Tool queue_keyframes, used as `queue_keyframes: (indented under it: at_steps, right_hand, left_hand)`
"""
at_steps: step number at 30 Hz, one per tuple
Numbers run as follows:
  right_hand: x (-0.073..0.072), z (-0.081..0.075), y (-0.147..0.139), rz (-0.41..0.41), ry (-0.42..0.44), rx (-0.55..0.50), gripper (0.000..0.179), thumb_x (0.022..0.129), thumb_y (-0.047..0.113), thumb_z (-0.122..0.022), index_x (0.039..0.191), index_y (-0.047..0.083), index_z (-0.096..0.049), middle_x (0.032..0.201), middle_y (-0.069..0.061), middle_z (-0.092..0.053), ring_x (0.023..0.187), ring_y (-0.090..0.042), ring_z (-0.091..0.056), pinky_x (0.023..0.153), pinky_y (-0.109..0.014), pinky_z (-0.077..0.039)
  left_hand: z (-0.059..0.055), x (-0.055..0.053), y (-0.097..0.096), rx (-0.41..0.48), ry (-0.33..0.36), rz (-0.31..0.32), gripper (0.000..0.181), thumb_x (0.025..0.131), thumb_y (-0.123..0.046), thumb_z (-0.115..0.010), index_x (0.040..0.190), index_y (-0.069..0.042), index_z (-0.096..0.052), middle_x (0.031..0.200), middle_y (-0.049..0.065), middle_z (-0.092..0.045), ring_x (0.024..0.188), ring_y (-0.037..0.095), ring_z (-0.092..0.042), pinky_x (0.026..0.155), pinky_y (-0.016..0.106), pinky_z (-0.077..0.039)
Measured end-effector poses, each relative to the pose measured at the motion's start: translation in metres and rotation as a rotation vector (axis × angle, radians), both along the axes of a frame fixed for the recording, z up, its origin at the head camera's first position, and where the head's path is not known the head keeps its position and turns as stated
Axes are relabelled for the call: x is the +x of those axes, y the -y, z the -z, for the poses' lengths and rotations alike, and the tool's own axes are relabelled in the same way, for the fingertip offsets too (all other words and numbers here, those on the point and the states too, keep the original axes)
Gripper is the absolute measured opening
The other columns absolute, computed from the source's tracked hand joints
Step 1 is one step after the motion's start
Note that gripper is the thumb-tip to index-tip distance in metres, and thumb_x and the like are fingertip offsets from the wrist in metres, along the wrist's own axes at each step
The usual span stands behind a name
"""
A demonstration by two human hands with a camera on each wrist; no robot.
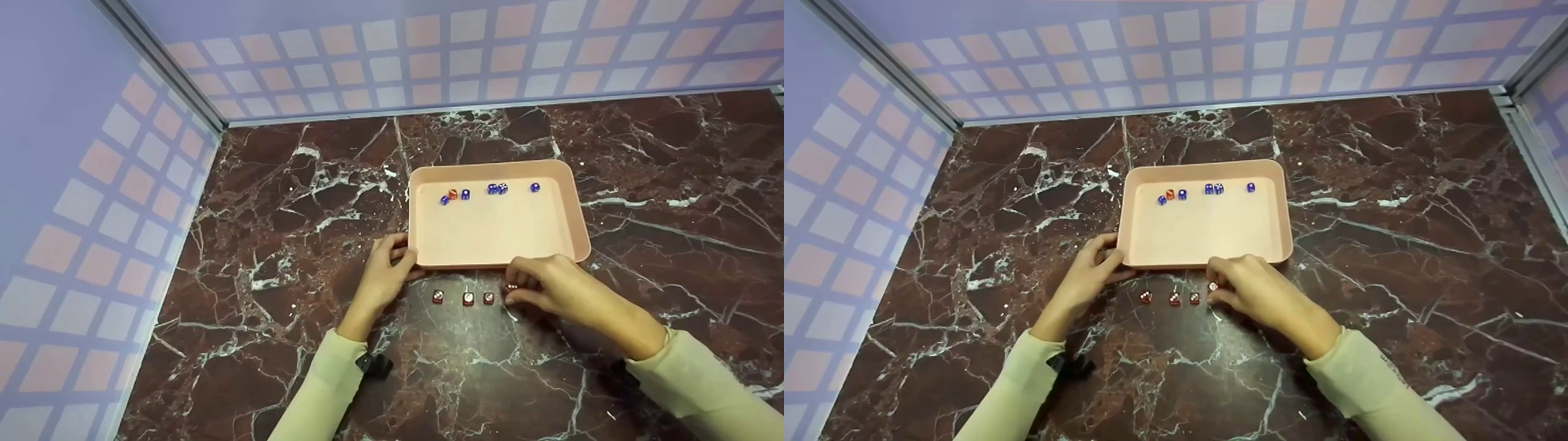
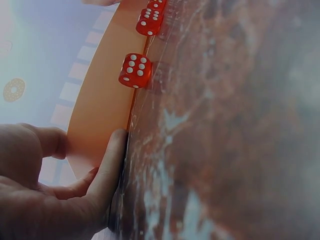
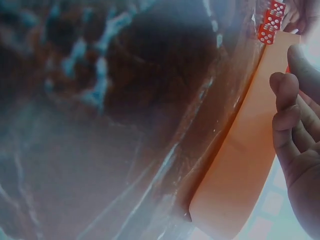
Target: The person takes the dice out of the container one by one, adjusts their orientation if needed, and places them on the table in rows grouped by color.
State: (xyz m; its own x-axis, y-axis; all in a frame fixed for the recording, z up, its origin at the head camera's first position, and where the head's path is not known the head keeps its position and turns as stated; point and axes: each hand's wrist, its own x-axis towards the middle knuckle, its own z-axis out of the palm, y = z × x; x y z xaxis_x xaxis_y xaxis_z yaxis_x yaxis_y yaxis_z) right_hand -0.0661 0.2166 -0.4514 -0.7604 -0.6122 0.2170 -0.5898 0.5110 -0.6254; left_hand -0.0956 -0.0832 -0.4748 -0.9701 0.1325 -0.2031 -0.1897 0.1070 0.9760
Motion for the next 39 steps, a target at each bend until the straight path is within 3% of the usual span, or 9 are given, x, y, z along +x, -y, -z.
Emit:
queue_keyframes:
  at_steps: [7, 17, 22, 29, 39]
  right_hand:
    - [0.001, 0.004, -0.001, -0.022, 0.029, 0.024, 0.015, 0.088, 0.008, -0.085, 0.095, 0.010, -0.073, 0.081, 0.005, -0.074, 0.066, -0.004, -0.064, 0.058, -0.024, -0.061]
    - [0.005, 0.011, -0.003, -0.037, -0.079, 0.086, 0.017, 0.086, 0.007, -0.086, 0.096, 0.017, -0.075, 0.092, 0.008, -0.072, 0.079, -0.008, -0.067, 0.068, -0.034, -0.064]
    - [0.006, 0.011, -0.003, -0.029, -0.049, 0.096, 0.017, 0.088, 0.007, -0.085, 0.097, 0.017, -0.076, 0.087, 0.010, -0.071, 0.075, -0.005, -0.063, 0.065, -0.032, -0.061]
    - [0.003, 0.011, -0.002, -0.024, -0.019, 0.121, 0.016, 0.086, 0.009, -0.087, 0.095, 0.017, -0.076, 0.072, 0.013, -0.057, 0.064, -0.001, -0.049, 0.055, -0.024, -0.047]
    - [0.003, 0.011, -0.003, -0.027, 0.025, 0.141, 0.015, 0.088, 0.012, -0.086, 0.097, 0.020, -0.076, 0.078, 0.014, -0.064, 0.069, -0.002, -0.055, 0.057, -0.025, -0.050]
  left_hand:
    - [0.001, 0.000, 0.000, 0.001, 0.014, -0.014, 0.042, 0.106, -0.006, -0.055, 0.144, 0.011, -0.050, 0.143, 0.027, -0.036, 0.129, 0.041, -0.062, 0.091, 0.034, -0.068]
    - [0.001, 0.000, 0.000, -0.014, 0.022, -0.010, 0.042, 0.107, -0.008, -0.055, 0.146, 0.008, -0.050, 0.145, 0.025, -0.036, 0.129, 0.038, -0.062, 0.092, 0.032, -0.068]
    - [0.001, 0.000, 0.001, -0.006, 0.015, -0.003, 0.043, 0.106, -0.007, -0.055, 0.146, 0.009, -0.049, 0.143, 0.026, -0.036, 0.129, 0.039, -0.062, 0.092, 0.033, -0.068]
    - [0.001, 0.000, 0.001, -0.012, 0.000, 0.004, 0.046, 0.106, -0.007, -0.054, 0.147, 0.012, -0.047, 0.143, 0.027, -0.034, 0.127, 0.041, -0.062, 0.091, 0.034, -0.068]
    - [0.001, 0.000, -0.001, -0.004, -0.003, -0.016, 0.043, 0.105, -0.004, -0.054, 0.144, 0.013, -0.050, 0.141, 0.028, -0.035, 0.124, 0.042, -0.064, 0.091, 0.033, -0.068]
